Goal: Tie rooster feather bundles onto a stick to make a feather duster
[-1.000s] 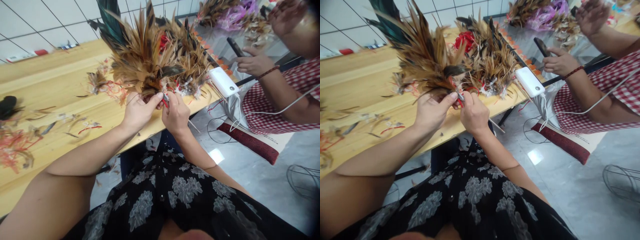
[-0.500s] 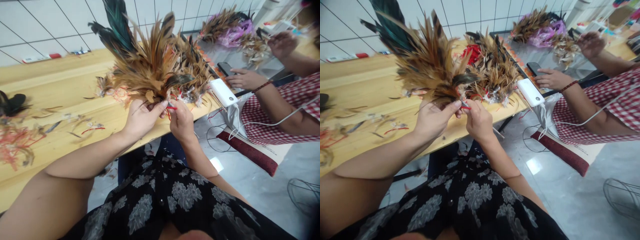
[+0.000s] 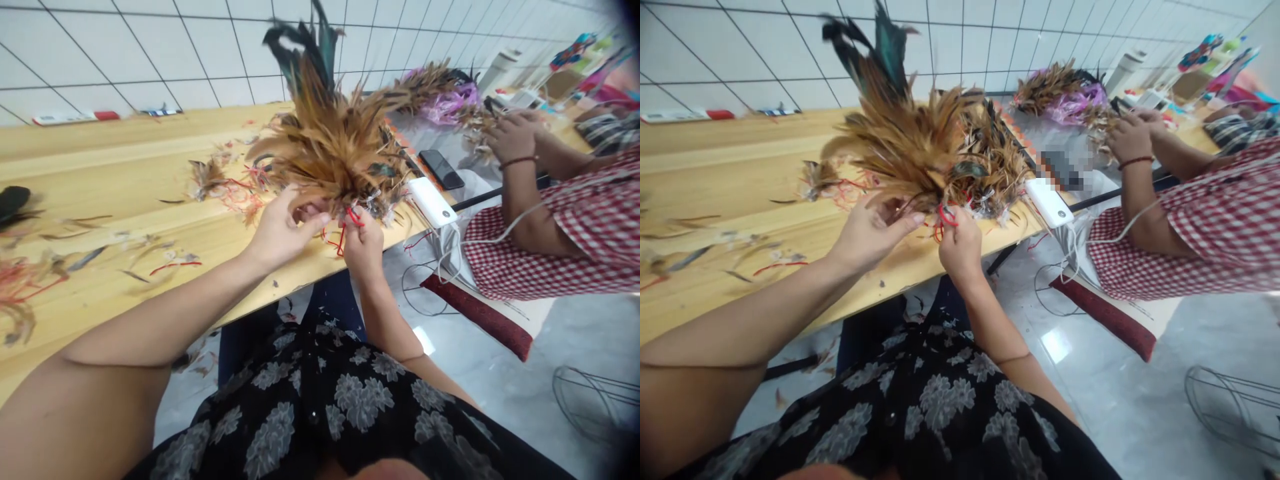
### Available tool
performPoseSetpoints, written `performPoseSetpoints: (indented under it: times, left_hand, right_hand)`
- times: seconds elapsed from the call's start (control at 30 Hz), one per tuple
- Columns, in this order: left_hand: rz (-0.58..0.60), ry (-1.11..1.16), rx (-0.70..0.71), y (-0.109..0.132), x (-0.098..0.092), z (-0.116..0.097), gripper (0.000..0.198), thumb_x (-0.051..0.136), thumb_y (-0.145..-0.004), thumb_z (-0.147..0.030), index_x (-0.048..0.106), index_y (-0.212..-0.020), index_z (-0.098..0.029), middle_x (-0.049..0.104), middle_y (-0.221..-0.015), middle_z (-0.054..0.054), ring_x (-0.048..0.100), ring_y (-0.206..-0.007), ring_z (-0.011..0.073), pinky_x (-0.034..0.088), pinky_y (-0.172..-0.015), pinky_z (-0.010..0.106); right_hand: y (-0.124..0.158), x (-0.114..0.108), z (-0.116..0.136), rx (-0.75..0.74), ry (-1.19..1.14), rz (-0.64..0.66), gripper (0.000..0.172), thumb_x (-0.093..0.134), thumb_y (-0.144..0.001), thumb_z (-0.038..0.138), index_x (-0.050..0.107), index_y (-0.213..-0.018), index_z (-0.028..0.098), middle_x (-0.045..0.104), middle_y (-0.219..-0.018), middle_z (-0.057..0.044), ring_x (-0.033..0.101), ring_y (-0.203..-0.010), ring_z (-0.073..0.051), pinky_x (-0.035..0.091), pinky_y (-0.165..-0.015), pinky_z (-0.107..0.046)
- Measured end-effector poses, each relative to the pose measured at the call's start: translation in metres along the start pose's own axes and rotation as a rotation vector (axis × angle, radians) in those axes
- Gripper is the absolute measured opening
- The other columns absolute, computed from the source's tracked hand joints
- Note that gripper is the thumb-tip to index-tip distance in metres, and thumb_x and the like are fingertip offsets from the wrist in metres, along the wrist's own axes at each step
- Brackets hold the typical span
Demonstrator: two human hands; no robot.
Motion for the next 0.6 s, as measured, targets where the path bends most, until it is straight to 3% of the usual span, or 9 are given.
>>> performPoseSetpoints:
  times: [0.17,0.27,0.37,0.47,0.6]
  left_hand:
    - [0.338,0.206,-0.091,0.003,0.018,0.012,0.056,0.086,-0.083,-0.043,0.061,-0.127,-0.019,0.070,-0.130,0.013,0.068,-0.123,0.0246,0.056,-0.109,0.039]
    - [0.464,0.253,-0.175,0.007,0.024,0.013,0.050,0.082,-0.088,-0.050,0.061,-0.122,-0.019,0.073,-0.105,0.008,0.072,-0.097,0.0195,0.060,-0.090,0.033]
    - [0.475,0.116,-0.209,0.007,0.019,0.013,0.039,0.073,-0.096,-0.053,0.066,-0.107,-0.017,0.060,-0.074,-0.001,0.056,-0.062,0.0112,0.050,-0.063,0.024]
    - [0.441,0.010,-0.175,0.005,0.013,0.010,0.038,0.073,-0.095,-0.054,0.069,-0.102,-0.016,0.058,-0.074,-0.001,0.052,-0.063,0.0101,0.043,-0.060,0.022]
    - [0.485,0.142,-0.267,0.009,0.018,0.006,0.050,0.083,-0.086,-0.058,0.065,-0.107,-0.017,0.063,-0.084,0.001,0.052,-0.067,0.0095,0.044,-0.061,0.021]
  right_hand:
    - [-0.009,-0.004,-0.005,0.079,-0.041,0.020,0.035,0.037,-0.106,0.044,0.047,-0.078,0.025,0.059,-0.070,-0.001,0.056,-0.067,-0.017,0.048,-0.067,-0.031]
    - [-0.012,-0.005,-0.010,0.082,0.012,-0.002,0.031,0.038,-0.105,0.040,0.050,-0.080,0.025,0.062,-0.074,-0.003,0.060,-0.073,-0.019,0.051,-0.073,-0.034]
    - [-0.016,-0.007,-0.019,0.090,0.082,-0.024,0.028,0.039,-0.104,0.034,0.052,-0.081,0.025,0.066,-0.080,-0.004,0.063,-0.082,-0.020,0.054,-0.082,-0.037]
    - [-0.019,-0.008,-0.027,0.106,0.109,-0.043,0.029,0.038,-0.105,0.032,0.053,-0.082,0.024,0.066,-0.081,-0.004,0.064,-0.084,-0.020,0.055,-0.085,-0.038]
    - [-0.021,-0.006,-0.034,0.159,0.058,-0.029,0.038,0.034,-0.109,0.045,0.054,-0.084,0.024,0.063,-0.078,-0.002,0.061,-0.077,-0.018,0.055,-0.079,-0.037]
Point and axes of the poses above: each hand's wrist, its own y-axis away from the middle knuckle, its own x-axis out of the palm, z = x × y, the point moved 4 cm from there along -y, towards the middle knuckle
